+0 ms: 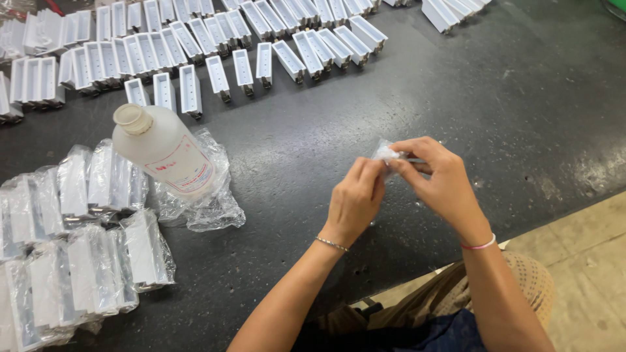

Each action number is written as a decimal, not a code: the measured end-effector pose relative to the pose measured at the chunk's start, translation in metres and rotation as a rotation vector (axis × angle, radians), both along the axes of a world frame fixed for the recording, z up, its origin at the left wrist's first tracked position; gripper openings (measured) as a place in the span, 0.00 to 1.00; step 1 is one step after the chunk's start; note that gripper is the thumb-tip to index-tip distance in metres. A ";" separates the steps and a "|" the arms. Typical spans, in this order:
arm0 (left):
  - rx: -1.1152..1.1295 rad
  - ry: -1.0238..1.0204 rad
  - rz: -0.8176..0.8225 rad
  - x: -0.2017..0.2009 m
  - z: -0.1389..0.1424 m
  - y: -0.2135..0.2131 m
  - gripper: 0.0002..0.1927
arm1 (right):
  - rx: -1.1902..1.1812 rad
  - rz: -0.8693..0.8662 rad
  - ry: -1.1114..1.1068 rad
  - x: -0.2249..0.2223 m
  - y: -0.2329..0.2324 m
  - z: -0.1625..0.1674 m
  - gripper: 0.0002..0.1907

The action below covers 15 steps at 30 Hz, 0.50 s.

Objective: The person wraps small white rectangular components individually in clear plastic bags. They pick up a component, place it in a bag, and seal the bag by hand before stacking the wrapped items on the table.

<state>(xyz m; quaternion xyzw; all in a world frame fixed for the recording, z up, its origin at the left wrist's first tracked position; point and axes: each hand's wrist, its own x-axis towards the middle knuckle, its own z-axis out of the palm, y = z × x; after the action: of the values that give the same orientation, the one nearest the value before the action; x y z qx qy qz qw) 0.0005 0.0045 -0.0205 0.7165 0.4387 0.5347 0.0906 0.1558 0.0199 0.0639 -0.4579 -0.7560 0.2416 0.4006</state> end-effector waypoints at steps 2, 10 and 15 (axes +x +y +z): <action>0.024 0.006 -0.032 0.000 0.001 -0.005 0.18 | -0.009 0.016 0.010 0.002 0.000 0.002 0.14; 0.014 0.209 0.055 0.000 0.004 -0.011 0.23 | -0.026 0.068 0.049 0.008 0.006 -0.005 0.20; 0.008 -0.019 -0.004 -0.005 0.001 -0.005 0.13 | -0.083 0.020 0.036 0.009 0.007 -0.006 0.17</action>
<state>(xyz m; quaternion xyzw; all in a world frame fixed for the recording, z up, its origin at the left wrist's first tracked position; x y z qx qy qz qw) -0.0041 -0.0009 -0.0197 0.7128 0.4342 0.5429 0.0928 0.1644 0.0271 0.0580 -0.4619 -0.7425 0.2850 0.3926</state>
